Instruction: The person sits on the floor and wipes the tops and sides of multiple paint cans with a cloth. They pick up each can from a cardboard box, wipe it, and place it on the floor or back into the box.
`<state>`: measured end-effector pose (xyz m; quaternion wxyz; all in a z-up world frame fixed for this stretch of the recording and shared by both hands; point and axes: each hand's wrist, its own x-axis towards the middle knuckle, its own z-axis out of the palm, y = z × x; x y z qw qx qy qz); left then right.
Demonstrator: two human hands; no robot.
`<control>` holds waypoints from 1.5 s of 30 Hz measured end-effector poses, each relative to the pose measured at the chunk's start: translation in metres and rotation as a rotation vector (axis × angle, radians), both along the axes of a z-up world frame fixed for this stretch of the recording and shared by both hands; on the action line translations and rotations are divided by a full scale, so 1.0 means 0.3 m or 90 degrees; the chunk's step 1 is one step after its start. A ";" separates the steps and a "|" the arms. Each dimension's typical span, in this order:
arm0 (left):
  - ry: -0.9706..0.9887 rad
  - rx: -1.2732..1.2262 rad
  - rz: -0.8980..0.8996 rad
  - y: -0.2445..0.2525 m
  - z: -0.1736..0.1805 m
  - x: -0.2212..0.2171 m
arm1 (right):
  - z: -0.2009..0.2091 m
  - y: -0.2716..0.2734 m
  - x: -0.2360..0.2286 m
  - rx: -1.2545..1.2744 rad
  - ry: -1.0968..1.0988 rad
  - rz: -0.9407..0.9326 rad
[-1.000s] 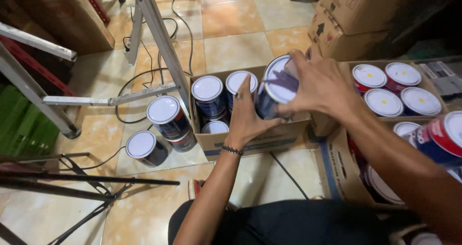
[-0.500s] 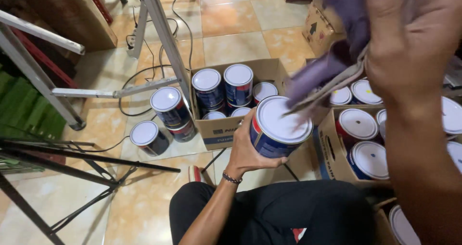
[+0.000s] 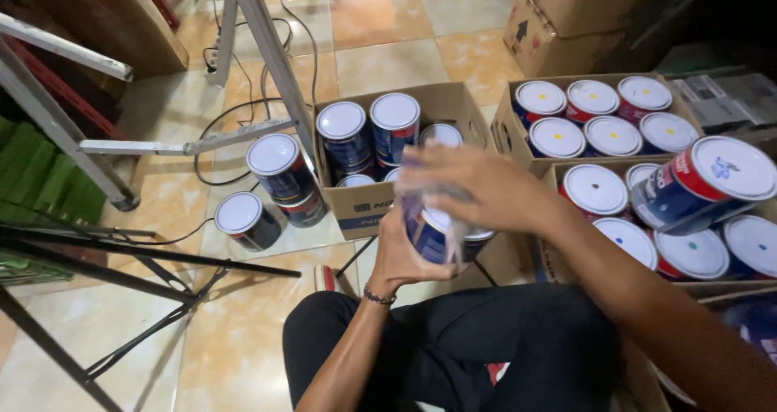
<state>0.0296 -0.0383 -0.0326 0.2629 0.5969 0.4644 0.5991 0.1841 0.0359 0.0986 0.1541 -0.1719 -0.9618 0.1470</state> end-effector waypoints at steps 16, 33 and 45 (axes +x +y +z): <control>-0.201 0.106 -0.114 0.014 -0.085 -0.054 | -0.226 0.033 0.049 -0.556 0.430 0.065; -0.174 0.198 0.058 0.011 -0.182 -0.281 | -0.775 -0.162 -0.235 -1.059 0.913 -0.446; 0.008 0.110 0.310 -0.011 0.015 -0.551 | -0.628 0.045 -0.325 -0.356 0.557 -0.260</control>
